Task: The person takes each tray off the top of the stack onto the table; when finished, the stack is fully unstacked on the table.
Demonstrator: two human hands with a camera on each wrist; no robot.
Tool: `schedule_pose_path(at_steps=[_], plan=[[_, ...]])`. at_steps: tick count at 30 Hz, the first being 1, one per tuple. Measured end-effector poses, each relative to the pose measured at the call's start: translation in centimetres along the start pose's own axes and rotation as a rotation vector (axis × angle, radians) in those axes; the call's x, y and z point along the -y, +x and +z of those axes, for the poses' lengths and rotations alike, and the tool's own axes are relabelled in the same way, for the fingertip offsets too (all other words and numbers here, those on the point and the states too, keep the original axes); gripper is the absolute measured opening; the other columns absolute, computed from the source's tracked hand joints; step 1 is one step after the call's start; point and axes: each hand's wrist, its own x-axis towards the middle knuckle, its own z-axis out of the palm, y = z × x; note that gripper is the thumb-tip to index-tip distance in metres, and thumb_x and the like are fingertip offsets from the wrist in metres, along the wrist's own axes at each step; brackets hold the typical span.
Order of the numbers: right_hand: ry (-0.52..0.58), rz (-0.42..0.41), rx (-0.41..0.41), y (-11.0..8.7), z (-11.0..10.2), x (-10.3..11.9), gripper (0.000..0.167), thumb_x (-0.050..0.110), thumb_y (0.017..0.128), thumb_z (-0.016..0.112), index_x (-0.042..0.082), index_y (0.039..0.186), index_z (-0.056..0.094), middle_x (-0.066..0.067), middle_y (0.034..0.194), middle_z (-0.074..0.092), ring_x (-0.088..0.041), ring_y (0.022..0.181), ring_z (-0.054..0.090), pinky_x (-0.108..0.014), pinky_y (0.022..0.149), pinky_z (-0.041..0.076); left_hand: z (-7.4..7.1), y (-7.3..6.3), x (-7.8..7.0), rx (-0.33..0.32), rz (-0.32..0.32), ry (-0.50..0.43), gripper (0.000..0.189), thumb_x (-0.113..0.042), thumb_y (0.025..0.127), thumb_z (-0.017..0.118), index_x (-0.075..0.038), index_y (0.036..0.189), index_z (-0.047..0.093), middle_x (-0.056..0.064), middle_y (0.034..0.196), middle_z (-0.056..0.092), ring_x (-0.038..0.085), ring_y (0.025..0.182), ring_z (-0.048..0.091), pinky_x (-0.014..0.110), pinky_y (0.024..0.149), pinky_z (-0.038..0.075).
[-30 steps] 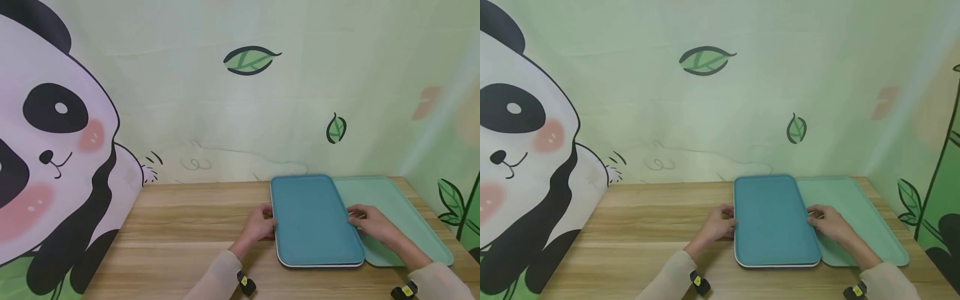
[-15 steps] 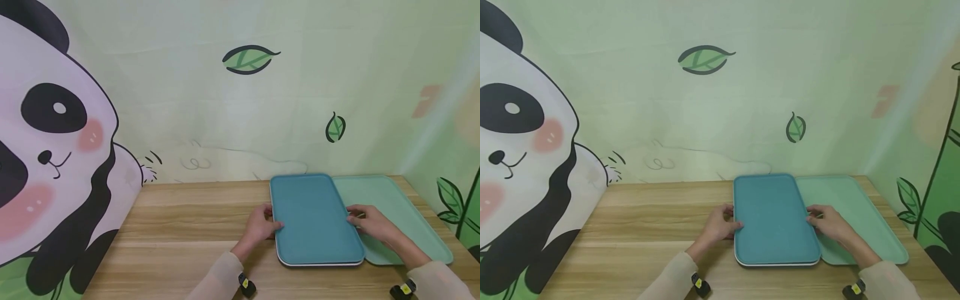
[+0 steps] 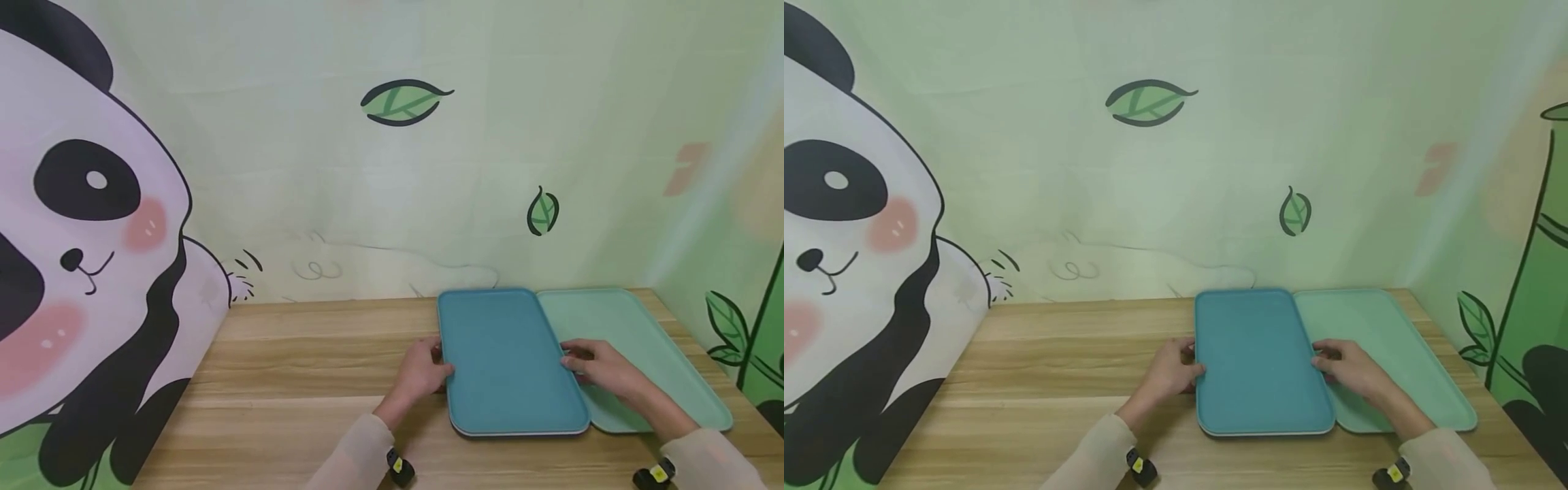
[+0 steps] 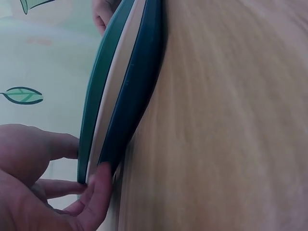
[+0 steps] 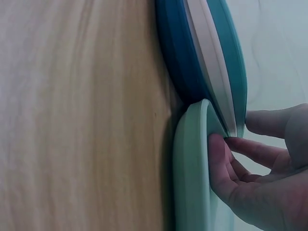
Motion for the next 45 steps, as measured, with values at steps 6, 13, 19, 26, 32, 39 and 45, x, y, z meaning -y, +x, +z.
schedule_pose_path(at_steps=[6, 13, 19, 26, 32, 39, 45], plan=[[0.006, 0.014, -0.006, 0.1, 0.0, -0.2, 0.054, 0.017, 0.113, 0.050, -0.020, 0.150, 0.038, -0.039, 0.146, 0.049, -0.049, 0.133, 0.053, -0.049, 0.099, 0.059, 0.0, 0.0, -0.2, -0.026, 0.019, -0.055, 0.042, -0.002, 0.091, 0.073, 0.004, 0.133, 0.067, 0.009, 0.097, 0.064, 0.017, 0.081, 0.059, 0.029, 0.062, 0.055], [0.005, 0.003, -0.019, -0.1, 0.1, -0.4, 0.048, 0.011, 0.114, 0.040, -0.020, 0.151, 0.038, -0.040, 0.149, 0.046, -0.048, 0.133, 0.052, -0.045, 0.095, 0.060, 0.0, 0.3, -0.7, -0.003, -0.036, -0.333, 0.056, 0.001, 0.095, 0.069, 0.003, 0.149, 0.056, 0.009, 0.103, 0.062, 0.013, 0.078, 0.065, 0.032, 0.061, 0.064], [0.005, -0.005, -0.020, -0.2, 0.1, -0.4, 0.047, 0.007, 0.112, 0.041, -0.021, 0.149, 0.038, -0.039, 0.146, 0.049, -0.047, 0.129, 0.056, -0.046, 0.095, 0.061, -0.4, 0.5, -0.6, 0.036, -0.152, -0.598, 0.059, 0.000, 0.095, 0.071, -0.002, 0.152, 0.054, 0.013, 0.116, 0.061, 0.020, 0.087, 0.069, 0.042, 0.071, 0.066], [0.017, -0.009, -0.018, 0.0, 0.2, -1.0, 0.045, 0.006, 0.111, 0.045, -0.021, 0.147, 0.042, -0.038, 0.142, 0.053, -0.041, 0.124, 0.061, -0.042, 0.091, 0.062, -1.1, 0.4, -0.2, 0.107, -0.194, -0.760, 0.060, -0.003, 0.096, 0.072, -0.007, 0.153, 0.053, 0.016, 0.126, 0.059, 0.026, 0.100, 0.071, 0.043, 0.078, 0.066], [0.001, -0.022, -0.021, 0.1, 0.3, -0.9, 0.046, 0.006, 0.110, 0.046, -0.022, 0.147, 0.042, -0.038, 0.141, 0.054, -0.042, 0.125, 0.061, -0.044, 0.092, 0.062, -1.4, 0.1, 0.2, 0.081, -0.152, -0.793, 0.062, 0.000, 0.094, 0.071, -0.007, 0.153, 0.054, 0.015, 0.123, 0.058, 0.023, 0.096, 0.071, 0.046, 0.077, 0.066], [-0.024, -0.048, -0.036, 0.4, 0.3, -0.8, 0.044, 0.005, 0.109, 0.048, -0.022, 0.144, 0.046, -0.038, 0.140, 0.056, -0.042, 0.124, 0.061, -0.044, 0.091, 0.062, -3.4, -0.7, 1.3, 0.093, -0.146, -0.804, 0.063, -0.004, 0.094, 0.071, -0.005, 0.155, 0.051, 0.014, 0.127, 0.056, 0.023, 0.099, 0.070, 0.044, 0.079, 0.065], [-0.035, -0.067, -0.048, 0.4, 0.5, -0.8, 0.043, 0.004, 0.109, 0.050, -0.023, 0.142, 0.047, -0.038, 0.137, 0.057, -0.041, 0.121, 0.062, -0.041, 0.088, 0.063, -6.7, -2.0, 3.4, 0.108, -0.165, -0.749, 0.063, -0.007, 0.096, 0.071, -0.004, 0.156, 0.049, 0.016, 0.132, 0.055, 0.023, 0.102, 0.069, 0.043, 0.082, 0.064]])
